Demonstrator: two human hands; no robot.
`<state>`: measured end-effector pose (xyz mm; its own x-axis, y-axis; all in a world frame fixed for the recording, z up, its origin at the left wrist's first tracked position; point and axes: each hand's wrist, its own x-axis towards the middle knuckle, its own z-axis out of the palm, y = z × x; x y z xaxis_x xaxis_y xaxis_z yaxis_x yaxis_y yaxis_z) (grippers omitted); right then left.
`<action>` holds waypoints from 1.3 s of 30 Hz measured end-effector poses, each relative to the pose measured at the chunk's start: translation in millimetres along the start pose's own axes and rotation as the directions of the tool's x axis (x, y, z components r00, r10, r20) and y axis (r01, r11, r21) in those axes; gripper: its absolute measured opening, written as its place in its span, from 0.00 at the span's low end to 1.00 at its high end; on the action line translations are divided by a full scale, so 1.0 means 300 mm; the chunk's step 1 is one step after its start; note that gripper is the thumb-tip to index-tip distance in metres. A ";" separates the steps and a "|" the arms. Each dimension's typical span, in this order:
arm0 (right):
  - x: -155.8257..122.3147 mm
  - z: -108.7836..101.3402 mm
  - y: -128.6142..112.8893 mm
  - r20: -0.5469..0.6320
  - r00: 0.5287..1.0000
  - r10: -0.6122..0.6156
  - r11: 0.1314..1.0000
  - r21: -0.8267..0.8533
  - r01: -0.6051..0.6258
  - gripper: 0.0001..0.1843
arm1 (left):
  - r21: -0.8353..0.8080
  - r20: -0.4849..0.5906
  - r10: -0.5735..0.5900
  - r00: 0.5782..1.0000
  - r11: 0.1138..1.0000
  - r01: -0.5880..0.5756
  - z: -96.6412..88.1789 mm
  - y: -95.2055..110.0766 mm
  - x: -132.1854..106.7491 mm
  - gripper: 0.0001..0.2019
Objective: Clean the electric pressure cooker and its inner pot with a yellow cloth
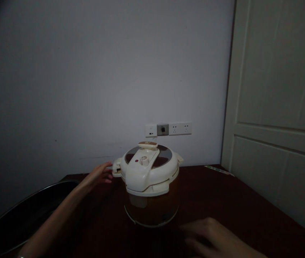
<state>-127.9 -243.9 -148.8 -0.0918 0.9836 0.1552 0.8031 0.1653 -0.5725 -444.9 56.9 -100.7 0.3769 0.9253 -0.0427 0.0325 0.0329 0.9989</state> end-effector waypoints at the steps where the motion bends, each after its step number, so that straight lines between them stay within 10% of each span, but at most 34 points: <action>1: 0.018 -0.019 0.023 -0.043 0.999 -0.008 1.000 -0.017 0.007 0.19 | 0.011 0.022 -0.026 0.999 1.000 0.025 -0.003 -0.001 0.004 0.15; 11: 0.179 -0.190 0.137 -0.295 0.955 0.031 0.997 0.077 -0.008 0.26 | 0.119 -0.046 -0.023 0.999 0.992 0.029 0.004 0.044 0.053 0.23; 19: 0.310 -0.283 0.235 -0.418 0.879 0.231 0.948 0.300 -0.107 0.38 | 0.273 0.171 -0.068 0.983 0.962 0.019 0.014 0.089 0.067 0.26; 27: 0.472 -0.300 0.319 -0.321 0.847 0.423 0.862 0.430 -0.268 0.29 | 0.372 0.203 -0.180 0.963 0.923 0.095 0.017 0.086 0.093 0.29; 33: 0.541 -0.267 0.342 -0.109 0.835 0.539 0.727 0.561 -0.396 0.32 | 0.487 -0.031 -0.009 0.999 0.873 0.023 -0.004 0.148 0.295 0.24; 39: 0.589 -0.244 0.322 -0.025 0.812 0.583 0.630 0.645 -0.432 0.28 | 0.410 0.317 -0.128 0.940 0.912 -0.014 0.089 0.165 0.505 0.21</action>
<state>-23.5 -59.4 -117.6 0.4085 0.8933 -0.1873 0.1656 -0.2743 -0.9473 -361.3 188.6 -58.2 0.6434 0.7456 -0.1735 0.4034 -0.1377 0.9046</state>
